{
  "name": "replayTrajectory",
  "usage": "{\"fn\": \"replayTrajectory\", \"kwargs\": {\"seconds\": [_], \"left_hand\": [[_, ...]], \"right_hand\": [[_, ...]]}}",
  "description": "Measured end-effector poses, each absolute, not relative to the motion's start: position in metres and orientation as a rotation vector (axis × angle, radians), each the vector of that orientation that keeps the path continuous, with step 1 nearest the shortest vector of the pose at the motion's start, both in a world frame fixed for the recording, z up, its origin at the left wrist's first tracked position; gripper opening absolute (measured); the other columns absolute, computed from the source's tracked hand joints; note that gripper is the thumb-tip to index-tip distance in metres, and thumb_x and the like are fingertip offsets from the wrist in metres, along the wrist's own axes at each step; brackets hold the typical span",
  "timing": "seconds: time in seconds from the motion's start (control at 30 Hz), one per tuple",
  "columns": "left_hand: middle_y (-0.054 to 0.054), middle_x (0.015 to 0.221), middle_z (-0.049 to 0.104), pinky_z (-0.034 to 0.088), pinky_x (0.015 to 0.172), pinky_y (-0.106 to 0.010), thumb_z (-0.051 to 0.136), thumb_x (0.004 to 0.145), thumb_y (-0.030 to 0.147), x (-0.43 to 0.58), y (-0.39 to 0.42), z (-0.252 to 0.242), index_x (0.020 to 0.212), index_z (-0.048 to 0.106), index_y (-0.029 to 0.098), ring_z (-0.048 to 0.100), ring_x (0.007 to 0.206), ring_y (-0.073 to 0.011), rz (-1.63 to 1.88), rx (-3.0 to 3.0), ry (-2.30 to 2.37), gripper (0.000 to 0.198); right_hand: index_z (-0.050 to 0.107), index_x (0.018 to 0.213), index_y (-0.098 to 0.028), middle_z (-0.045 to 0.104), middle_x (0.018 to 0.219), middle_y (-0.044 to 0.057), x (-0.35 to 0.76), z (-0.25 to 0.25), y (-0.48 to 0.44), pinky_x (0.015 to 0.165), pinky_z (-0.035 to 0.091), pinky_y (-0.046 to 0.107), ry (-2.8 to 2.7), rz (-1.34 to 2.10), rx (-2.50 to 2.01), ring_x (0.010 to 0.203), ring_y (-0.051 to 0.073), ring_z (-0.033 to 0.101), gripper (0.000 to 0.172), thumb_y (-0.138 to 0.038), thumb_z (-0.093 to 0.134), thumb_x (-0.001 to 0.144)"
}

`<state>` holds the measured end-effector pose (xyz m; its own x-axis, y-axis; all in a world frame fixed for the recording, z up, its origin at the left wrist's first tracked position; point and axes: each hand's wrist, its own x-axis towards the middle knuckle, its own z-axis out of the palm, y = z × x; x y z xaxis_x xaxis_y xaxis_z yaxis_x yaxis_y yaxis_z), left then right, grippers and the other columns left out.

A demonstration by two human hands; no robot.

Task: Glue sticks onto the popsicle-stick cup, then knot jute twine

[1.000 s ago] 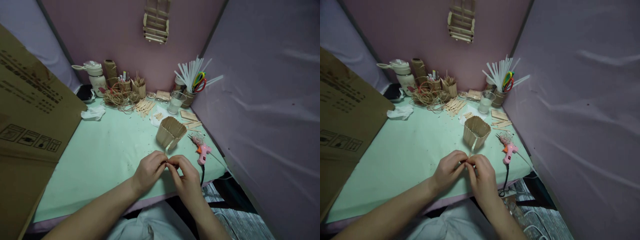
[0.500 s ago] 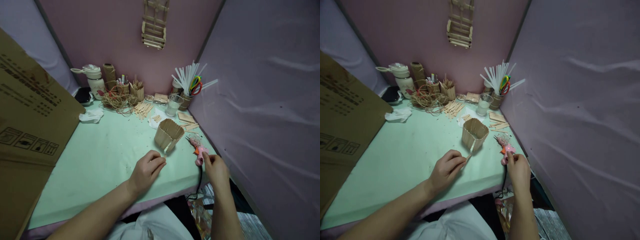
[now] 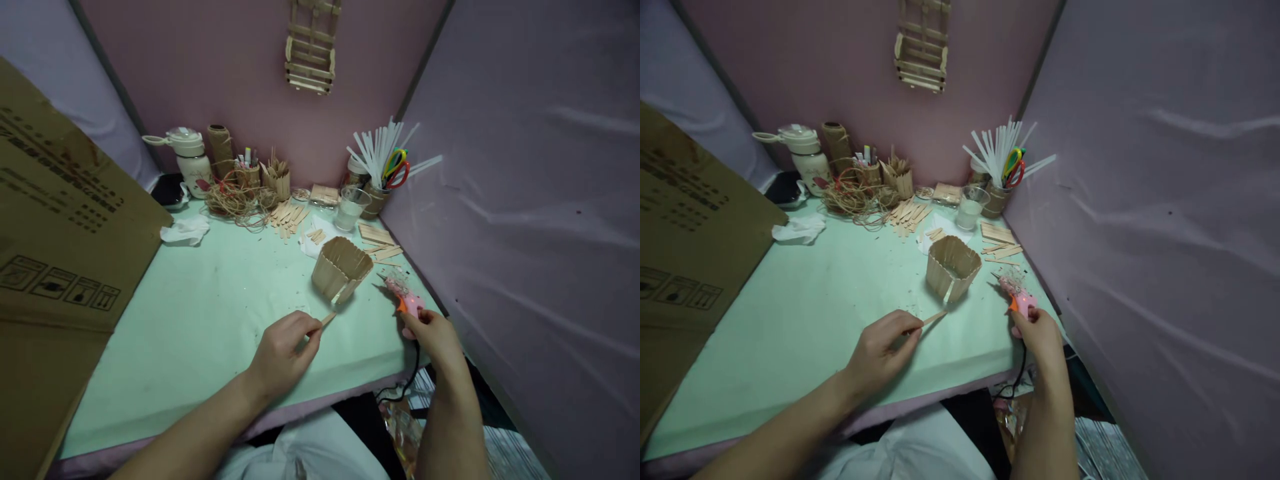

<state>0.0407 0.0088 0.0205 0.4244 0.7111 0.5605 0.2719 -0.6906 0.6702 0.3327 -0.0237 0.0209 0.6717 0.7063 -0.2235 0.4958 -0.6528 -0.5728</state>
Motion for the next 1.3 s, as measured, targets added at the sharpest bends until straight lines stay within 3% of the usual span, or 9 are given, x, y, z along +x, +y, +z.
{"fn": "replayTrajectory", "kwargs": {"seconds": [0.1, 0.33, 0.47, 0.6, 0.73, 1.0, 1.13, 1.3], "left_hand": [[-0.004, 0.077, 0.065, 0.050, 0.064, -0.026, 0.050, 0.086, 0.012, 0.036, 0.007, 0.018, 0.088, 0.062, 0.019, 0.061, 0.071, -0.0141, 1.184, 2.162, 0.913, 0.014], [-0.003, 0.086, 0.068, 0.053, 0.068, -0.026, 0.052, 0.084, 0.012, 0.026, 0.002, 0.007, 0.091, 0.064, 0.020, 0.064, 0.076, -0.0144, 1.138, 2.094, 1.104, 0.016], [-0.003, 0.085, 0.070, 0.053, 0.067, -0.026, 0.053, 0.083, 0.012, 0.025, 0.001, 0.003, 0.091, 0.065, 0.020, 0.066, 0.075, -0.0145, 1.154, 2.071, 1.166, 0.017], [-0.003, 0.085, 0.070, 0.053, 0.066, -0.024, 0.052, 0.084, 0.014, 0.024, 0.001, 0.001, 0.093, 0.065, 0.019, 0.065, 0.073, -0.0134, 1.106, 2.030, 1.236, 0.017], [-0.003, 0.086, 0.070, 0.053, 0.068, -0.023, 0.053, 0.084, 0.014, 0.023, 0.001, -0.001, 0.094, 0.065, 0.018, 0.065, 0.071, -0.0116, 1.061, 2.004, 1.294, 0.016], [0.000, 0.081, 0.070, 0.052, 0.067, -0.023, 0.057, 0.083, 0.014, 0.022, 0.002, -0.008, 0.091, 0.065, 0.018, 0.065, 0.070, -0.0118, 1.015, 1.983, 1.351, 0.012], [-0.001, 0.084, 0.072, 0.051, 0.069, -0.024, 0.057, 0.084, 0.017, 0.022, 0.002, -0.010, 0.091, 0.065, 0.018, 0.066, 0.074, -0.0131, 1.002, 1.989, 1.362, 0.010], [-0.002, 0.088, 0.072, 0.051, 0.071, -0.025, 0.057, 0.087, 0.019, 0.022, 0.002, -0.010, 0.093, 0.065, 0.019, 0.067, 0.077, -0.0142, 1.007, 2.011, 1.364, 0.011]], "right_hand": [[0.062, 0.086, -0.015, 0.061, 0.064, 0.000, 0.330, 0.015, -0.043, 0.053, 0.041, 0.026, -0.773, 0.710, -2.146, 0.056, 0.016, 0.055, 0.035, -0.043, 0.061, 0.064], [0.060, 0.091, -0.019, 0.067, 0.080, 0.002, 0.305, 0.029, -0.086, 0.054, 0.049, 0.026, -0.614, 1.137, -1.723, 0.059, 0.014, 0.058, 0.043, -0.037, 0.078, 0.057], [0.051, 0.095, -0.022, 0.066, 0.071, -0.001, 0.277, 0.032, -0.092, 0.051, 0.047, 0.024, -0.517, 1.249, -1.556, 0.053, 0.013, 0.057, 0.053, -0.034, 0.084, 0.055], [0.054, 0.089, -0.020, 0.061, 0.063, -0.003, 0.249, 0.029, -0.087, 0.050, 0.044, 0.022, -0.575, 1.329, -1.517, 0.051, 0.011, 0.052, 0.045, -0.045, 0.080, 0.063], [0.058, 0.076, -0.018, 0.056, 0.059, -0.003, 0.232, 0.023, -0.085, 0.049, 0.039, 0.022, -0.683, 1.321, -1.592, 0.052, 0.011, 0.049, 0.038, -0.052, 0.072, 0.069], [0.060, 0.099, -0.019, 0.068, 0.091, 0.007, 0.217, 0.008, -0.086, 0.069, 0.047, 0.029, -0.901, 1.180, -1.591, 0.077, 0.019, 0.060, 0.040, -0.053, 0.063, 0.078], [0.061, 0.099, -0.018, 0.068, 0.095, 0.008, 0.215, 0.003, -0.086, 0.077, 0.048, 0.032, -1.064, 1.052, -1.651, 0.087, 0.022, 0.061, 0.038, -0.052, 0.058, 0.081], [0.061, 0.098, -0.017, 0.067, 0.093, 0.009, 0.214, -0.002, -0.086, 0.077, 0.048, 0.034, -1.156, 0.946, -1.710, 0.085, 0.022, 0.061, 0.039, -0.053, 0.055, 0.083]]}}
